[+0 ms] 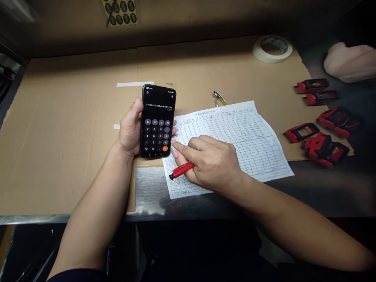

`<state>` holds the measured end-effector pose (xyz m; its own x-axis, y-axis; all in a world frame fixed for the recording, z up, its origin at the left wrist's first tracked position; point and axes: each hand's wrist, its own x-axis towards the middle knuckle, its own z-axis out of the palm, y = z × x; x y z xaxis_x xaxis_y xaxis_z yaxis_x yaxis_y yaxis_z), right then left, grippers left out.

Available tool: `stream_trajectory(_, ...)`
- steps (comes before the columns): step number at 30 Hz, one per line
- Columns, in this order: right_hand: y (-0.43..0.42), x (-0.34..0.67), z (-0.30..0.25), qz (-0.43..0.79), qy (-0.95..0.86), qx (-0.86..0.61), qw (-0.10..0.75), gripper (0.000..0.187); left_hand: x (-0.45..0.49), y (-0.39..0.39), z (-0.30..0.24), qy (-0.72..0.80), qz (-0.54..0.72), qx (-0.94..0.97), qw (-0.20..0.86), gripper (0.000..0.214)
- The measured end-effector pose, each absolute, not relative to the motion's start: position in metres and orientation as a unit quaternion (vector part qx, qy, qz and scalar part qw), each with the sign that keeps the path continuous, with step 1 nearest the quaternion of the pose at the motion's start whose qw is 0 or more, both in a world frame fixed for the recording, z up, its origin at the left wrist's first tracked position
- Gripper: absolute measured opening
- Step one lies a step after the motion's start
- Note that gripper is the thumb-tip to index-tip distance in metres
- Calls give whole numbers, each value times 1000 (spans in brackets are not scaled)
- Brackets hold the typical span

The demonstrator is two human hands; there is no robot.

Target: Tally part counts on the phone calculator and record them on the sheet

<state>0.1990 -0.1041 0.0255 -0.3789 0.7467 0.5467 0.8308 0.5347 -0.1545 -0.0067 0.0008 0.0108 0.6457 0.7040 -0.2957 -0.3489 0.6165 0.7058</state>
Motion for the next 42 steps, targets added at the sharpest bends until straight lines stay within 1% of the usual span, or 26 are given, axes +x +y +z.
stream_trajectory(5, -104, 193, 21, -80, -829, -451, 320, 29, -1, -4, 12, 290, 339, 324, 834, 89)
stream_trajectory(9, -107, 188, 17, -84, -835, -443, 315, 28, 12, -11, 16, 332, 372, 341, 797, 84)
stream_trajectory(14, -113, 187, 16, -90, -840, -452, 286, 28, 23, -15, 20, 383, 393, 347, 761, 84)
stream_trajectory(19, -121, 186, 19, -76, -848, -474, 225, 40, 26, -17, 23, 384, 409, 341, 755, 82)
stream_trajectory(24, -124, 182, 21, -39, -859, -476, 185, 50, 28, -20, 25, 390, 402, 345, 753, 84)
stream_trajectory(27, -126, 179, 22, -24, -863, -473, 175, 54, 28, -21, 26, 392, 399, 345, 754, 85)
stream_trajectory(29, -127, 178, 23, -23, -867, -463, 184, 50, 26, -20, 26, 389, 395, 344, 758, 85)
stream_trajectory(32, -131, 181, 23, -25, -870, -450, 201, 37, 22, -19, 24, 376, 388, 343, 768, 86)
stream_trajectory(34, -134, 183, 23, -23, -870, -452, 198, 36, 21, -19, 23, 368, 385, 343, 774, 87)
stream_trajectory(42, -132, 178, 23, -15, -865, -477, 155, 54, 32, -24, 35, 419, 400, 339, 741, 87)
